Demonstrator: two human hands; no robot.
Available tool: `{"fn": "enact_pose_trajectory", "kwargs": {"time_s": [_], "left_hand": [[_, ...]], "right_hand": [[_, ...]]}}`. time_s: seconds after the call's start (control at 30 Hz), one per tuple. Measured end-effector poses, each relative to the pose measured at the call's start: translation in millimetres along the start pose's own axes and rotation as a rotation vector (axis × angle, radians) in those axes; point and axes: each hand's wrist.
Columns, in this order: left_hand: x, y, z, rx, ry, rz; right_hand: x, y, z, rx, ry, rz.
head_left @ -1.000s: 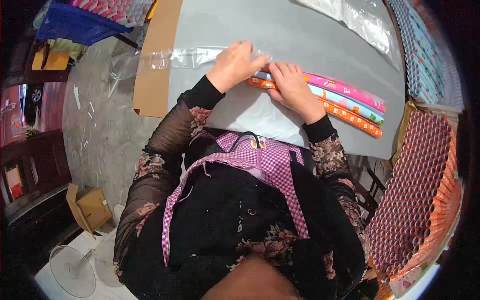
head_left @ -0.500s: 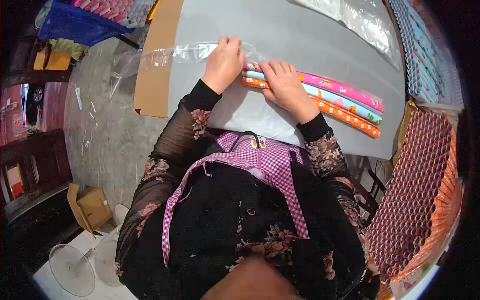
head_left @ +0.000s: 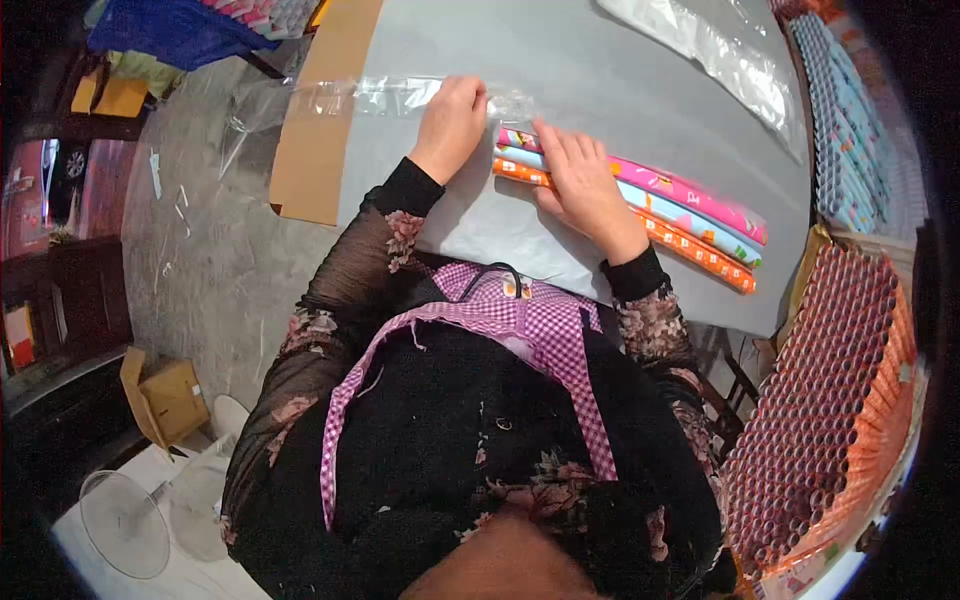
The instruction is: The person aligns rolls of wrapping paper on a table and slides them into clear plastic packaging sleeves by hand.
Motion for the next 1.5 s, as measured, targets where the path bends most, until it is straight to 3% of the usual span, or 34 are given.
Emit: {"fn": "enact_pose_trajectory", "kwargs": {"time_s": [0.1, 0.27, 0.4, 0.57, 0.87, 1.17, 1.23, 1.27, 1.5], "left_hand": [[-1, -3, -8, 0.015, 0.026, 0.042], [5, 9, -6, -0.107, 0.181, -0.089], [4, 21, 4, 0.016, 0.23, -0.168], [2, 29, 10, 0.002, 0.171, -0.083], [8, 37, 15, -0.059, 0.202, -0.136], [10, 29, 22, -0.132, 0.179, -0.071], [16, 29, 23, -0.046, 0.167, -0.266], [17, 30, 22, -0.049, 0.168, -0.265], [26, 32, 19, -0.25, 0.11, -0.254]], "right_hand": [[7, -6, -10, 0.044, -0.011, 0.055], [17, -16, -20, 0.055, -0.058, 0.042], [11, -12, -6, 0.052, -0.076, 0.048], [2, -7, 11, 0.039, -0.072, 0.039], [-2, -7, 21, -0.033, -0.016, -0.018], [-5, -1, 24, 0.072, -0.043, -0.003], [-3, -2, 23, 0.056, -0.035, 0.002], [-2, -2, 22, 0.043, -0.028, 0.006], [-6, -2, 29, 0.014, -0.015, -0.007]]}}
Point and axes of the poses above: each hand's wrist, its own y-axis away from the middle knuckle, its own x-axis out of the back of the hand, z = x × y, and after that the axes turned 15 degrees about -y, right-handed
